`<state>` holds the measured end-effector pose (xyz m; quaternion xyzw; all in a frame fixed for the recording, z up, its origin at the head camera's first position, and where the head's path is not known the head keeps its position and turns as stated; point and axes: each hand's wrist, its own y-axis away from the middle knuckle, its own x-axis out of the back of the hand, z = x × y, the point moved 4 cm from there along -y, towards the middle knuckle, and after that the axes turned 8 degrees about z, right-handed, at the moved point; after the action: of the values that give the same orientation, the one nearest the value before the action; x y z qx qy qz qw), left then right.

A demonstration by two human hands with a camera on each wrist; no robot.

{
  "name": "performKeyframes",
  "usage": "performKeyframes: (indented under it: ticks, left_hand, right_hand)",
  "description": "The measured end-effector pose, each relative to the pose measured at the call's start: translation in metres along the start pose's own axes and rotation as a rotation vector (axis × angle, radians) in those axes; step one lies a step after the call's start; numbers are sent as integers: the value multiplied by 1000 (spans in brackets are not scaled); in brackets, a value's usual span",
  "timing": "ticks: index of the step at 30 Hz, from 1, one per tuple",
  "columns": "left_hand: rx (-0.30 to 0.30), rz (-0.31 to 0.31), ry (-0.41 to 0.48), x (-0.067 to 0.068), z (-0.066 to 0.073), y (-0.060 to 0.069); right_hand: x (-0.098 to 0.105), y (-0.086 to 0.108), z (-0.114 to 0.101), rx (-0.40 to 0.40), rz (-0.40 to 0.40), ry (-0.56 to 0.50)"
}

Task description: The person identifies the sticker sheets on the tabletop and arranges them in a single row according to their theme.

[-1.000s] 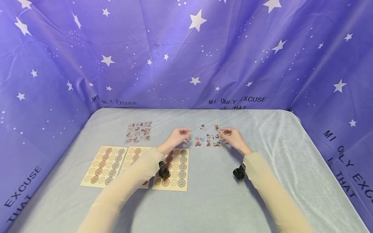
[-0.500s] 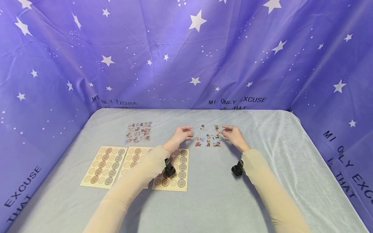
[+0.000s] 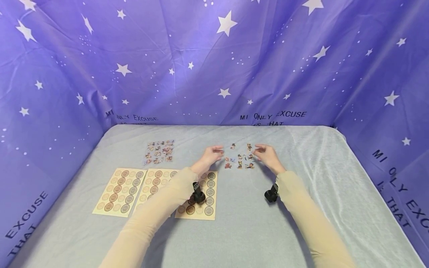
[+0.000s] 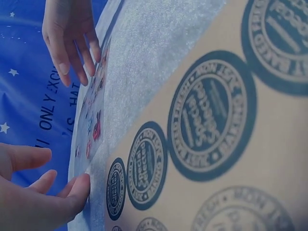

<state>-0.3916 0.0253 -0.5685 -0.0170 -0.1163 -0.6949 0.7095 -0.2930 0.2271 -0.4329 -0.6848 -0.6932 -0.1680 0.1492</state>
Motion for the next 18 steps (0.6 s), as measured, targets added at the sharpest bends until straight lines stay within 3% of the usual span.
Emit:
performKeyframes:
  ticks: [2,5,10,13,15,18]
  left_hand:
    - [-7,8,12,0,0,2]
    - [44,19,4,2,5,10]
    - [16,60,-2,-2,-1,2]
    - [74,48,12,-4,-5,0]
    - [54,57,54,-6,-7,-2]
    - [105,92,120,-8,-10,-3]
  right_hand:
    - [-1,0,1,-13,-1,12]
    - [-2,0,3,-32,-2,17]
    - [-3,0,4,-61,-4,-8]
    - [-3,0,3,-84,-7,-35]
    - [-3,0,4,-100,-7,-49]
    - [-4,0,3,-125,-8,-68]
